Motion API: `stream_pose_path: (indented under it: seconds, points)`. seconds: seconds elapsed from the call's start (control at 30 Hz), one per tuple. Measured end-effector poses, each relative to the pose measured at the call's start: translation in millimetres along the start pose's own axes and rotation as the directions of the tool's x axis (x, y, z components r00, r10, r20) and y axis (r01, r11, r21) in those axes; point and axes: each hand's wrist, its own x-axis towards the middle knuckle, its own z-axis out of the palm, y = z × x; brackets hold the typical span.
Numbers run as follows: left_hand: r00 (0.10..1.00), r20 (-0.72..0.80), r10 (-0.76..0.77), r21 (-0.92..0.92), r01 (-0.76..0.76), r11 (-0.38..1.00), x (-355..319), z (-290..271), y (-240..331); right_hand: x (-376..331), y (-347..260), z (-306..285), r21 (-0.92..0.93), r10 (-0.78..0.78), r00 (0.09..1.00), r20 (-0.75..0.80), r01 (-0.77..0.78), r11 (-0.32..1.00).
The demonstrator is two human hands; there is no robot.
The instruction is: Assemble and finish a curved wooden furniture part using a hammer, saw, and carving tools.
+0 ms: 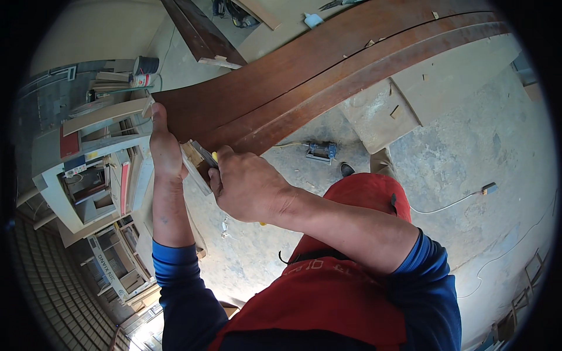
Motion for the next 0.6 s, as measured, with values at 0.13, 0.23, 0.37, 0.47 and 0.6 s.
stream_pose_path:
  seconds: [0.13, 0.23, 0.37, 0.47, 0.6]
  points:
    - [1.000, 0.013, -0.001, -0.004, 0.002, 1.000, -0.3, 0.8, 2.3, 4.4, -4.4, -2.5, -0.063, 0.009, 1.000, 0.018, -0.008, 0.998]
    - [1.000, 0.023, -0.007, 0.024, 0.007, 1.000, -2.1, 4.3, 7.5, 7.4, -6.5, -9.0, -0.110, 0.000, 0.999, 0.044, 0.005, 0.994]
    - [1.000, -0.007, -0.027, 0.019, 0.027, 0.999, -1.9, 5.7, 8.2, 5.1, -4.8, -10.8, -0.168, -0.043, 0.997, 0.066, 0.054, 0.984]
    - [0.999, -0.009, -0.034, 0.013, 0.034, 0.999, 2.0, 3.4, 6.4, -1.2, -3.5, -8.2, -0.219, -0.099, 0.995, 0.032, 0.104, 0.970]
    - [0.996, -0.091, -0.006, 0.038, 0.010, 0.999, 1.4, 6.2, 4.0, -7.9, -1.1, -5.8, -0.202, -0.089, 0.995, 0.042, 0.096, 0.975]
